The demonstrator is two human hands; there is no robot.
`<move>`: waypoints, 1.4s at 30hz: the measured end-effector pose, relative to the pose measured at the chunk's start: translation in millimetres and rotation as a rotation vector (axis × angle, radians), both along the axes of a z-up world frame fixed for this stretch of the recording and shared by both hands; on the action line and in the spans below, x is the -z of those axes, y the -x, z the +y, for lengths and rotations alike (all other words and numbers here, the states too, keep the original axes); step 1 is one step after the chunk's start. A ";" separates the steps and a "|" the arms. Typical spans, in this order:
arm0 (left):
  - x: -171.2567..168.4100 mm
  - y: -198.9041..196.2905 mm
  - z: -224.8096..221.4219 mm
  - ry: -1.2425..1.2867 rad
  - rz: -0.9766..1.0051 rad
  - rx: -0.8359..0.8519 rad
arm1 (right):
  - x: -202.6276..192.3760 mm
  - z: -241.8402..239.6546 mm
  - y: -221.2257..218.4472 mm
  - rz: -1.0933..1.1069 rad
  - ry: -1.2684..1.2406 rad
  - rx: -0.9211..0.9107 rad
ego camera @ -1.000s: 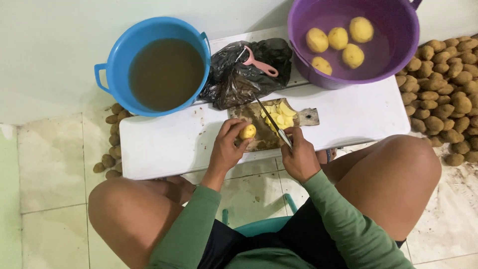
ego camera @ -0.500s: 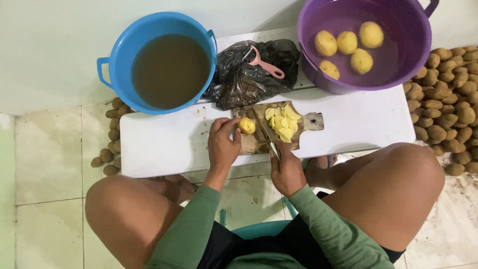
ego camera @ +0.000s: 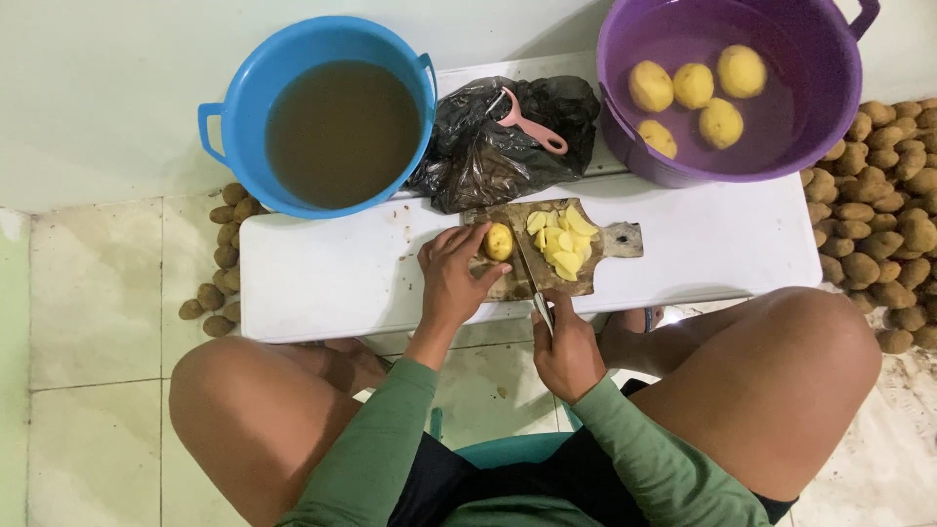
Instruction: Peeling and slicing potatoes on a small wooden board while sitting on a stool.
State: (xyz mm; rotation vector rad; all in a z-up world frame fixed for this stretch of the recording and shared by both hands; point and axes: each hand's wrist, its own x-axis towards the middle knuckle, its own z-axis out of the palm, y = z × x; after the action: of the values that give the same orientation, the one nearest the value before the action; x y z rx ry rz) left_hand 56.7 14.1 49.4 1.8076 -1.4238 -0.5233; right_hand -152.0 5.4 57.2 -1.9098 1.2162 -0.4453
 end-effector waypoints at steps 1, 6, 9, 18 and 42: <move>8.1 -1.1 -1.5 0.001 0.000 -0.001 | 0.3 -0.3 0.0 0.000 0.001 -0.001; 23.4 -2.3 -5.3 -0.063 -0.068 -0.047 | 6.5 -0.9 1.0 0.001 0.002 0.010; 27.7 -4.2 -8.0 -0.109 -0.063 -0.015 | 4.1 -1.9 2.0 -0.002 -0.018 0.018; 25.0 -0.7 -6.6 -0.076 -0.153 -0.063 | 7.5 1.0 0.6 0.014 0.021 0.016; 33.7 -24.9 -17.5 -0.165 -0.100 0.096 | -8.6 7.0 21.1 0.106 0.013 0.038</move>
State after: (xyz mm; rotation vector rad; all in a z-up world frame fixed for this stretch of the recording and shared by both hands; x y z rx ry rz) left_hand 81.5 -3.4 15.7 1.9249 -1.5820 -0.6230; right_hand -173.1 12.4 65.8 -1.9454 1.3233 -0.3769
